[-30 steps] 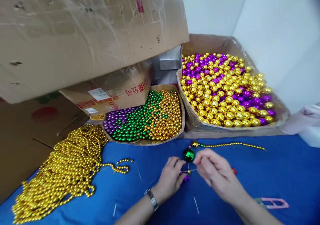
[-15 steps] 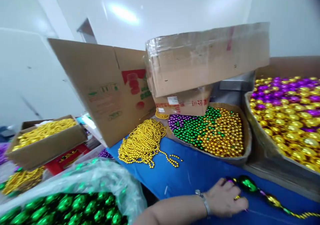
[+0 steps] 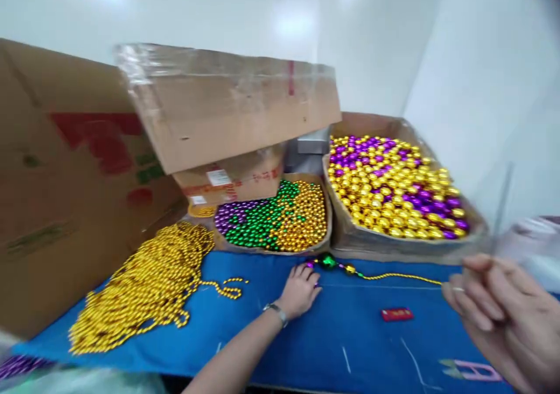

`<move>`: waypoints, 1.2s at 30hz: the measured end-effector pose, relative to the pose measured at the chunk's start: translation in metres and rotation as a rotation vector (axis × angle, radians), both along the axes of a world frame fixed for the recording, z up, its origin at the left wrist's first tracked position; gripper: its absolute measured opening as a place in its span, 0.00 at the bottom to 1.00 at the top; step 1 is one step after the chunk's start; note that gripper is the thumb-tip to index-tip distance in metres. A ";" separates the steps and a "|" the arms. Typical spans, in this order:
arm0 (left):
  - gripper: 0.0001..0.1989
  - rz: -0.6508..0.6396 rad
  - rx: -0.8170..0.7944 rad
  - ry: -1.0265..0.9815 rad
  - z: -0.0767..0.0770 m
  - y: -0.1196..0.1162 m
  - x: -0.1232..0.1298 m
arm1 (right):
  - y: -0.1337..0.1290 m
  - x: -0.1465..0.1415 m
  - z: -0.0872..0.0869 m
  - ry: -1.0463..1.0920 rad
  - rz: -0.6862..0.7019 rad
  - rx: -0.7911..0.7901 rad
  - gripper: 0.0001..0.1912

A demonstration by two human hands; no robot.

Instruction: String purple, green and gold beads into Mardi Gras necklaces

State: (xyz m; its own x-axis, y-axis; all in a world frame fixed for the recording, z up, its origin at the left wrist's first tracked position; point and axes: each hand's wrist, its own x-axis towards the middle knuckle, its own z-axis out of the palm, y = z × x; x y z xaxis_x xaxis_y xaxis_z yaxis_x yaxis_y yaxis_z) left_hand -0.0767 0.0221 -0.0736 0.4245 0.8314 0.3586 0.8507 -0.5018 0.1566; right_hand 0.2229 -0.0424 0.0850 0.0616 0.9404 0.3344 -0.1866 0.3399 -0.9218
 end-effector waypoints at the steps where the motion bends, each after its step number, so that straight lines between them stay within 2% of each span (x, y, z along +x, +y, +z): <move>1: 0.14 -0.010 -0.008 -0.007 0.000 0.003 0.000 | -0.001 -0.001 0.005 0.072 0.012 0.000 0.08; 6: 0.17 -0.042 -0.050 0.004 0.001 0.007 0.002 | -0.001 -0.019 0.013 0.144 0.066 -0.006 0.08; 13: 0.25 -0.060 -0.097 0.015 0.005 -0.002 0.002 | 0.007 -0.017 -0.006 0.140 0.106 -0.057 0.09; 17: 0.23 -0.095 -0.102 -0.013 0.011 -0.018 0.006 | 0.009 -0.023 -0.016 0.121 0.126 -0.110 0.10; 20: 0.19 -0.135 -0.079 0.011 0.011 -0.023 0.013 | 0.008 -0.031 -0.017 0.096 0.151 -0.163 0.11; 25: 0.13 -0.073 -0.017 0.079 0.006 -0.021 0.010 | 0.008 -0.032 -0.017 0.087 0.154 -0.157 0.10; 28: 0.14 0.005 0.032 0.083 0.010 -0.027 -0.011 | 0.011 -0.027 -0.023 0.101 0.137 -0.133 0.09; 30: 0.15 0.075 0.116 0.064 0.019 -0.039 -0.037 | 0.013 -0.026 -0.029 0.085 0.140 -0.145 0.09; 34: 0.14 0.277 0.330 -0.070 0.046 -0.079 -0.116 | 0.015 -0.033 -0.036 0.045 0.155 -0.184 0.11; 36: 0.12 0.445 0.396 -0.168 0.062 -0.107 -0.154 | 0.016 -0.037 -0.038 0.026 0.172 -0.214 0.11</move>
State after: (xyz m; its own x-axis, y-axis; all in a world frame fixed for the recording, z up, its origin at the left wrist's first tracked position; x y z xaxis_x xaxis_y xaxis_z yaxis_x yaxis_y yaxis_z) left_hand -0.2307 -0.0846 -0.0116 -0.0212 0.7061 0.7078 0.9717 -0.1520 0.1807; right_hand 0.1860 -0.0269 0.0475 -0.0993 0.9869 0.1276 -0.2494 0.0994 -0.9633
